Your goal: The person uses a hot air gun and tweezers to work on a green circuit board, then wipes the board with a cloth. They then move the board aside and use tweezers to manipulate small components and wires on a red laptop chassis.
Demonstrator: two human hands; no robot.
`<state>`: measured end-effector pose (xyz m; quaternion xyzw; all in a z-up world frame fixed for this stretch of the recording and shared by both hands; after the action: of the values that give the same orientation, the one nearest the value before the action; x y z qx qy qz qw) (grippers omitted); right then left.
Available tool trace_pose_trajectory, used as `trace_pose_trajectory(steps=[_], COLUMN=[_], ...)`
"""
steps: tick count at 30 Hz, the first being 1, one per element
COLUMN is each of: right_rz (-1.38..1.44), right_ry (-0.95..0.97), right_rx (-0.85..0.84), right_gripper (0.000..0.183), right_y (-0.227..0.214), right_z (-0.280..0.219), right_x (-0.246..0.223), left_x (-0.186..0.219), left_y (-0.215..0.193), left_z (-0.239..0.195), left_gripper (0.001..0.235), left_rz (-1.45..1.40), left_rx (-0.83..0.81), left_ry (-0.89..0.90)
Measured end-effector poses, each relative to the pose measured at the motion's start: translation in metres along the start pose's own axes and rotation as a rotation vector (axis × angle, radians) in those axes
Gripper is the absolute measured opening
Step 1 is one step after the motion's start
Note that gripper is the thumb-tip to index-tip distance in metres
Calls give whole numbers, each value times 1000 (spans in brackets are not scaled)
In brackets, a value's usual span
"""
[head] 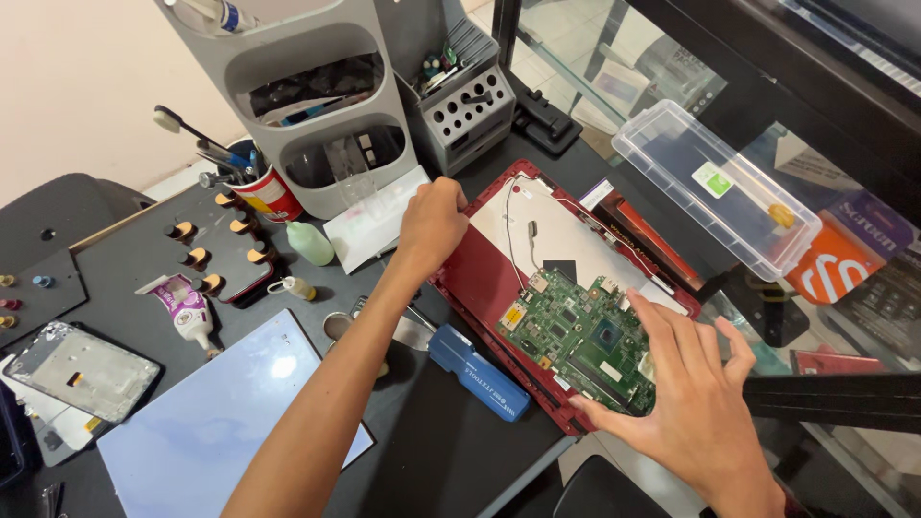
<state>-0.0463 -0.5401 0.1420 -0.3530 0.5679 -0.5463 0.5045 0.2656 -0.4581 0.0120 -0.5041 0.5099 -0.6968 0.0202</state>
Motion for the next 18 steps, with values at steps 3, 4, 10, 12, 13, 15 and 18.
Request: trace_pose_trajectory(steps=[3,4,10,12,13,15,18], right_rz=[-17,-10,6,13,-10,-57,10], right_ry=[-6,-19,-25,-27,-33,-46,-37], right_rx=[-12,-22,-79,-66,-54,-30,-16], right_gripper=[112,111,115,115,117,121,121], right_y=[7,9,17,16,16,14,6], right_z=[2,2,0,-4,-6,-12,-21], right_x=[-1,-2,-2,2,4,10,26], left_x=[-2,-1,0,-4,-7,-9,-8], left_y=[1,0,-8,-3,-1,5,4], left_z=[0,-1,3,12,21,26,18], left_gripper=[14,14,14,18,22,26,26], left_rz=[73,73,37,-34,-87,-276,-615], left_rx=[24,40,84,-11,-104,-270,-432], left_ry=[-50,-46,-16,-17,-20,-26,-43])
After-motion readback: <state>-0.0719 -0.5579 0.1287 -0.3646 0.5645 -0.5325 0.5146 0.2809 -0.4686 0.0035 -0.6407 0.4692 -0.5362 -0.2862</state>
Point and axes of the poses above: each hand's wrist, its own z-axis towards the middle knuckle, its own y-axis out of the palm, x = y × z, the point moved 9 cm from there along z, towards the middle knuckle, and after that the axes turned 14 degrees about -x, right-handed, at the moved point
